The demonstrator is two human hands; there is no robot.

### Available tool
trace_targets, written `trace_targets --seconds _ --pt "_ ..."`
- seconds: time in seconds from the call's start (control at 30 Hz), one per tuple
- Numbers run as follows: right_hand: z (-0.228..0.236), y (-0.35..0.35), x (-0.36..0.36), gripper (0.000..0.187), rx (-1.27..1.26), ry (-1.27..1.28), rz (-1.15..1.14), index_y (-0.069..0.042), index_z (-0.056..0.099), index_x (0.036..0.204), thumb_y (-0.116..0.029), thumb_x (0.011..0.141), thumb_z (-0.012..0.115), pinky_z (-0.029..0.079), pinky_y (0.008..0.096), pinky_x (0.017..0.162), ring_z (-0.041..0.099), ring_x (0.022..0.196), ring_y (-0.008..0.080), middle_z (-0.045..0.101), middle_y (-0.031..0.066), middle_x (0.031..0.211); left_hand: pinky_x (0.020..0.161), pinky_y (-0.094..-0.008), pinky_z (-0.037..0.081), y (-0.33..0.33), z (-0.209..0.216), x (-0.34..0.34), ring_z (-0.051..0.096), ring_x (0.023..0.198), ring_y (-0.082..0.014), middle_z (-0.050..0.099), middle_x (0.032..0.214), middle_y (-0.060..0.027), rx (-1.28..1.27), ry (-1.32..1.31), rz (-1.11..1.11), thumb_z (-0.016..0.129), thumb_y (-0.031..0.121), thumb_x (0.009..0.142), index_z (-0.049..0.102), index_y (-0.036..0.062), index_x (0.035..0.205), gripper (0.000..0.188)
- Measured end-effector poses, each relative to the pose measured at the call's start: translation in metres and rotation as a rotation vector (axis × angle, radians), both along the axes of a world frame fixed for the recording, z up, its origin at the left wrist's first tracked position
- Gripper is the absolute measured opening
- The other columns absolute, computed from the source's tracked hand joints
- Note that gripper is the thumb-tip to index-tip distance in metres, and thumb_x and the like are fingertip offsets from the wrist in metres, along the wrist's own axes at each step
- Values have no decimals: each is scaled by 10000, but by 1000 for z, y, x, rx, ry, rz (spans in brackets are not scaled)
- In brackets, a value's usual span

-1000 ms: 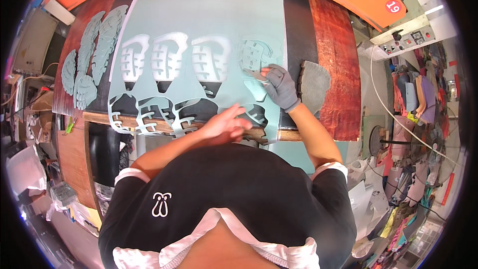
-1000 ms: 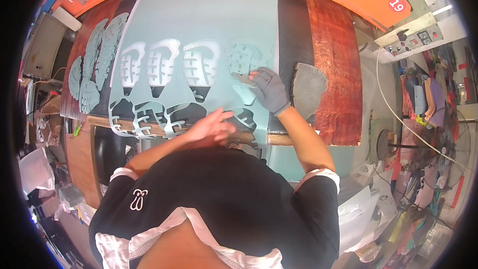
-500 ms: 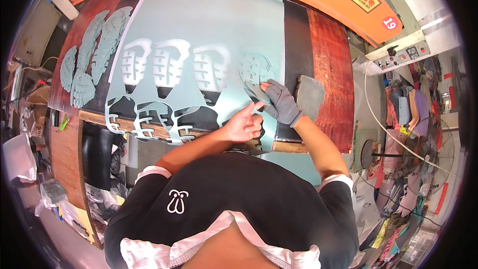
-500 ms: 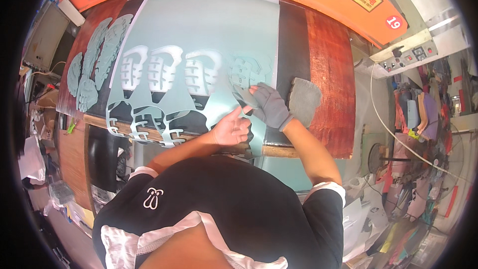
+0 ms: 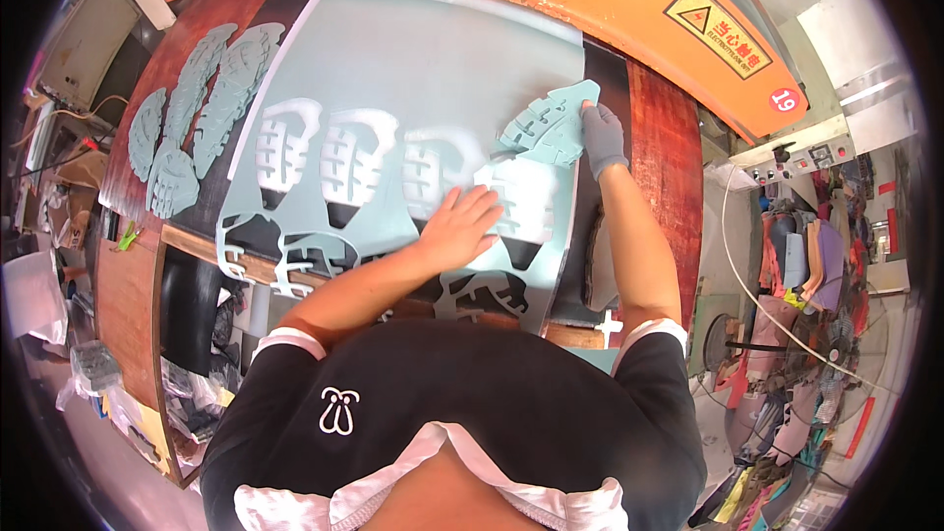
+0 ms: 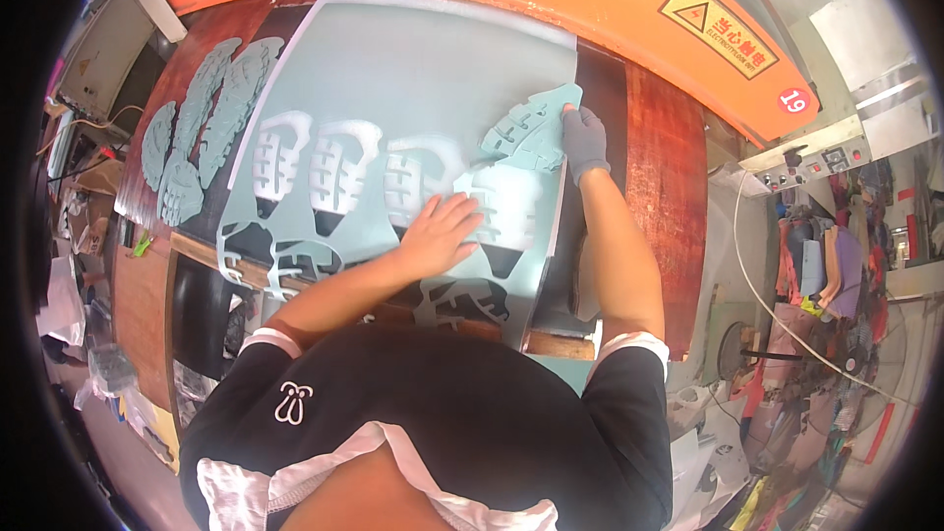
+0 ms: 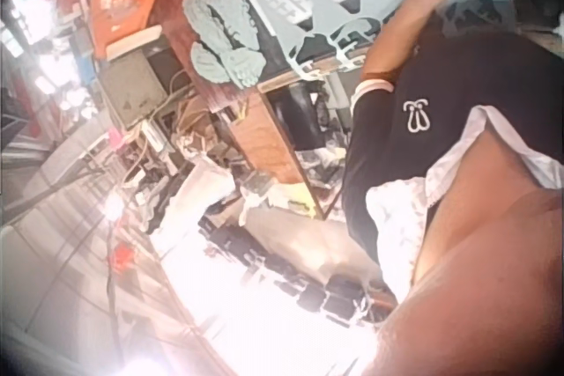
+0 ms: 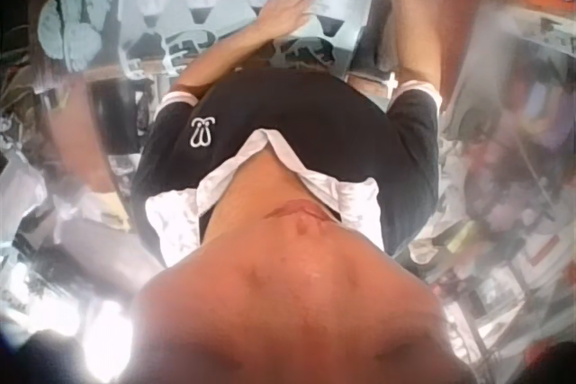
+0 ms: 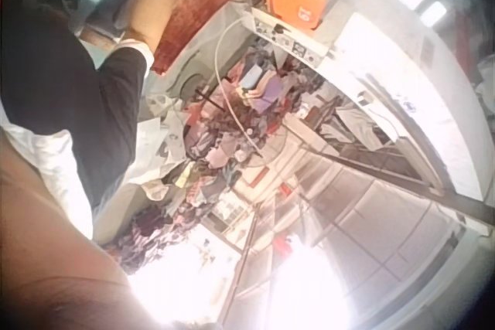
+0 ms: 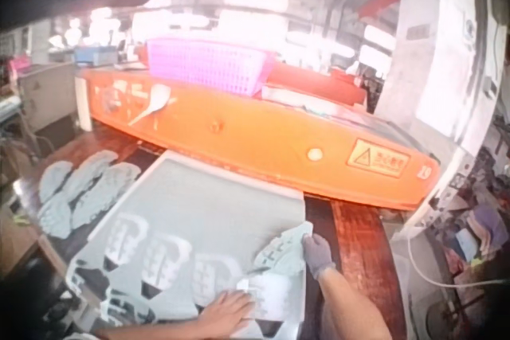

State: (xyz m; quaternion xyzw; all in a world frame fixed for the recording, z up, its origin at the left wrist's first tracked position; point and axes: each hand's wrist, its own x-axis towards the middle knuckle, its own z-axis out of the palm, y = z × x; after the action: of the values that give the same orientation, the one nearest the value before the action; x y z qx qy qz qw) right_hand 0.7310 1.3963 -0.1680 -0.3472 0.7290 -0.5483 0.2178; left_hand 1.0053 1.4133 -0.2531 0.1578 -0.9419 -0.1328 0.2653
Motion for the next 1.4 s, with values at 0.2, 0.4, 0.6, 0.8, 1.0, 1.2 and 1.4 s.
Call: trace_targets --seconds 0.2,0.4,0.6,0.8,1.0,1.2,1.4 --pt "-19 -81 -46 368 61 332 -151 19 653 929 -317 845 530 462 396 733 630 819 295 656 187 851 991 -512 315 -3 -28 -2 400 1237 -262 472 1289 -94 -47 67 -1 605 302 807 551 86 1152 411" --pt "69 -87 -121 338 -124 182 -317 22 642 914 -288 872 512 435 305 636 528 692 146 612 71 788 967 -524 332 -4 -26 -5 447 1188 -275 510 1242 -107 -93 53 16 593 316 795 578 90 1106 384" --pt "114 -28 -69 293 -337 127 -37 -16 614 900 -295 897 523 380 254 635 455 716 95 555 12 816 956 -521 336 -2 -28 -4 455 1176 -280 507 1247 -106 -121 112 23 615 298 764 577 98 1111 402" --pt "107 25 11 306 -359 -41 106 -7 613 957 -297 904 530 405 268 711 479 782 104 551 20 867 980 -483 309 -4 -17 -4 416 1209 -286 478 1272 -106 -77 113 -11 637 243 753 560 88 1120 405" --pt "90 63 117 308 -173 -179 427 -7 586 1034 -281 926 495 442 269 720 551 802 112 608 45 893 912 -443 336 22 4 37 478 1025 -297 521 1136 -110 78 209 -273 630 186 765 547 72 1073 338" --pt "85 33 210 266 152 -23 728 -21 587 960 -263 927 483 429 241 672 542 730 93 606 24 789 820 -419 420 11 -2 145 558 893 -298 588 902 -95 444 124 -354 560 207 853 594 90 986 179" --pt "88 -86 345 282 229 14 880 -13 593 970 -279 911 519 404 238 667 490 738 78 567 2 808 700 -391 466 -33 -22 259 583 817 -278 581 829 -64 549 415 -120 558 194 853 590 117 892 92"
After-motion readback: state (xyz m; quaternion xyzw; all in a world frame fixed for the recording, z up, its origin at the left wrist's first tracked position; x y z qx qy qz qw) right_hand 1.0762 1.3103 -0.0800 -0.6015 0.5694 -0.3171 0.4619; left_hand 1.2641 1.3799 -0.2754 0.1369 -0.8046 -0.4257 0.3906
